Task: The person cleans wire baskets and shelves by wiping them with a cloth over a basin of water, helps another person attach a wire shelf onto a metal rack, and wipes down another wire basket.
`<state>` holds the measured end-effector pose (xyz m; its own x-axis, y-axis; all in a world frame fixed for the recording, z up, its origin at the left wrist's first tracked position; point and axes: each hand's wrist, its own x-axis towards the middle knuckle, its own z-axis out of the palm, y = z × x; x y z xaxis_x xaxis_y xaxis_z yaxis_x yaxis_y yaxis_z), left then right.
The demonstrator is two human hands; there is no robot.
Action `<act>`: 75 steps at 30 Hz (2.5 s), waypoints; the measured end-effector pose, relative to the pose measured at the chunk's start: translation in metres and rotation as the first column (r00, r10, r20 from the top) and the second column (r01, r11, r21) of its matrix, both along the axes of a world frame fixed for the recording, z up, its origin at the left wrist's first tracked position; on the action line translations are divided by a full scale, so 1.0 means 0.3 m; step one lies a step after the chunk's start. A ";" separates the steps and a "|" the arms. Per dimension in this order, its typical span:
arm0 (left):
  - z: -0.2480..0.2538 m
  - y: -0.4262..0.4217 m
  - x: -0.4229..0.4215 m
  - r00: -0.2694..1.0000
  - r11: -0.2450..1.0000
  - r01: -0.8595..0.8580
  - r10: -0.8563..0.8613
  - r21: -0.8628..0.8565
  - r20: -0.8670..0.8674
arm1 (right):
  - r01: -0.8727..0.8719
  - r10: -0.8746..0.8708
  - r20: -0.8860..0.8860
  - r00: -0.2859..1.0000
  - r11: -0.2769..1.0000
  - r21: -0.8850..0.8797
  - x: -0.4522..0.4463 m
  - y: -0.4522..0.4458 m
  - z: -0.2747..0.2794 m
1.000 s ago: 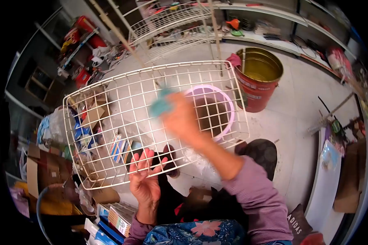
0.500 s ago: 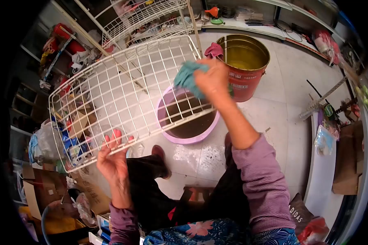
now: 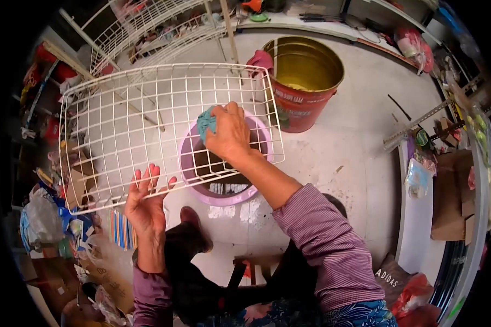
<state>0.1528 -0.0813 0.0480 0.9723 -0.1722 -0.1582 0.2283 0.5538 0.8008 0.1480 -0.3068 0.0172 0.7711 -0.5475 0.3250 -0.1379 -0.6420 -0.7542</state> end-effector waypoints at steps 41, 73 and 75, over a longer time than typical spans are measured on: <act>0.034 0.179 0.094 0.993 0.957 -0.089 0.106 -0.277 0.046 | -0.109 -0.024 0.167 0.986 0.666 0.738 -0.043 -0.266 0.125; -0.044 0.117 0.237 0.940 0.838 -0.335 0.266 -0.430 -0.214 | -0.066 0.079 0.543 0.836 0.997 -0.043 -0.157 0.023 0.201; -0.056 0.149 0.252 0.951 0.808 -0.303 0.222 -0.506 -0.216 | -0.121 0.088 0.502 0.860 0.992 0.034 -0.156 0.014 0.204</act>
<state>0.2285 -0.0367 0.0311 0.9670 -0.0099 -0.2547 0.0991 0.9352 0.3398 0.1012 -0.3025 0.0783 0.5687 -0.5045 0.6497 0.3325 -0.5815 -0.7425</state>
